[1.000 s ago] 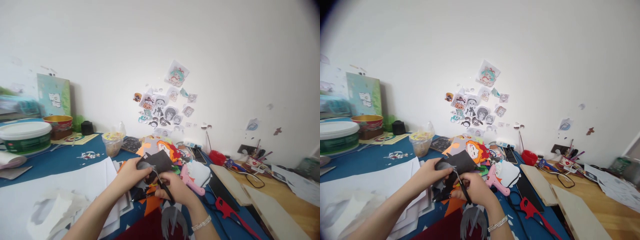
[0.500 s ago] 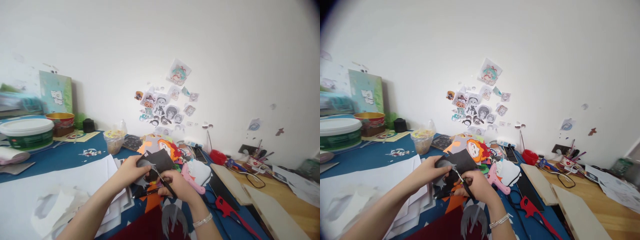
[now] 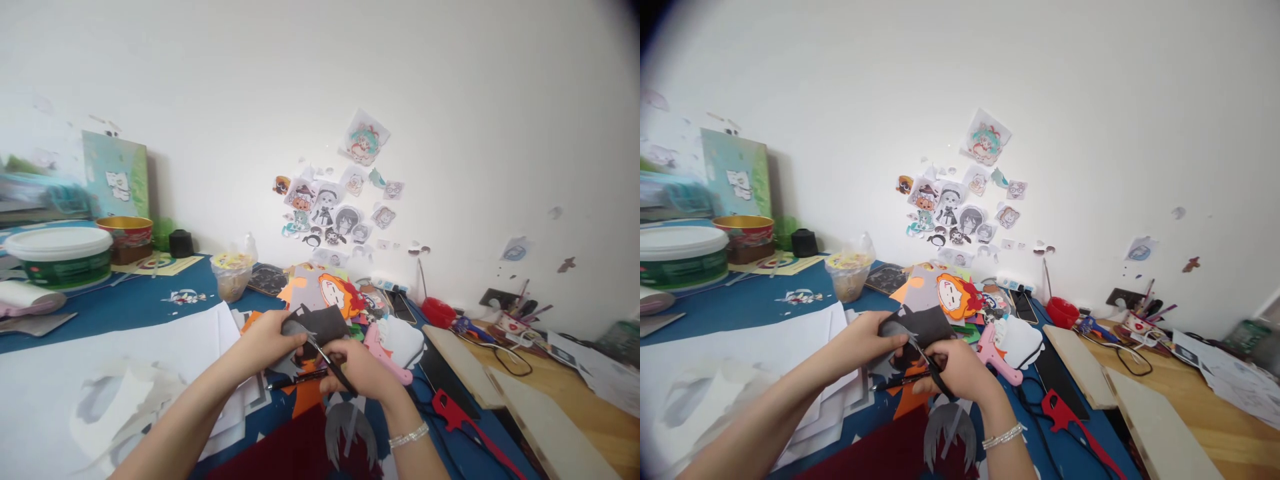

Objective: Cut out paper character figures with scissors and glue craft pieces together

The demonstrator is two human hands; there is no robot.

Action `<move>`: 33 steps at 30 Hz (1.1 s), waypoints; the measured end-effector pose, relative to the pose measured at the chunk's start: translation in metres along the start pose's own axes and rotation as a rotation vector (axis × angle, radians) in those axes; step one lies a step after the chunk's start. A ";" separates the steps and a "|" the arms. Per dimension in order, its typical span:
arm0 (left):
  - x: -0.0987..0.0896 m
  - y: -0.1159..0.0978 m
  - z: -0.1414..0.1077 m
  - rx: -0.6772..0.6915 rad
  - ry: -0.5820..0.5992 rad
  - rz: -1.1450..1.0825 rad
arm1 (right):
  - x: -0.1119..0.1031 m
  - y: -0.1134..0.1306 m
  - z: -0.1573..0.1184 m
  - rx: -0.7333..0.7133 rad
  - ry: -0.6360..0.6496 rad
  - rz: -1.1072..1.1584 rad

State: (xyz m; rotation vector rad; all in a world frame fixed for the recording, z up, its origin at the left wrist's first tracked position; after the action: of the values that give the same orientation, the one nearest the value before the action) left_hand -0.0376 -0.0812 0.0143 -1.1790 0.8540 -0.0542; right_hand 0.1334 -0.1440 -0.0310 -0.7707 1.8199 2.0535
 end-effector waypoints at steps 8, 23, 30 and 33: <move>0.000 0.001 0.001 0.001 -0.001 0.026 | -0.004 -0.001 -0.003 0.025 -0.008 -0.031; 0.006 0.002 0.000 -0.128 0.101 -0.390 | -0.001 0.013 0.000 -0.101 -0.026 0.283; 0.011 0.000 0.000 -0.079 0.083 -0.291 | -0.003 0.014 -0.003 -0.172 0.053 0.305; 0.014 0.000 0.000 -0.058 0.115 -0.324 | -0.004 0.013 -0.005 -0.197 0.070 0.288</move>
State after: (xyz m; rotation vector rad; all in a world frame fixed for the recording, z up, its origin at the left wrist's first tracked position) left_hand -0.0278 -0.0871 0.0064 -1.3707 0.7612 -0.3667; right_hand 0.1304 -0.1509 -0.0182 -0.6680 1.8793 2.4463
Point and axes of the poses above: each hand's wrist, its own z-axis towards the middle knuckle, its own x-axis out of the palm, y = z × x, the point moved 2 cm from there along z, towards the middle knuckle, and after that the axes turned 1 degree about z, right-handed, at the moved point
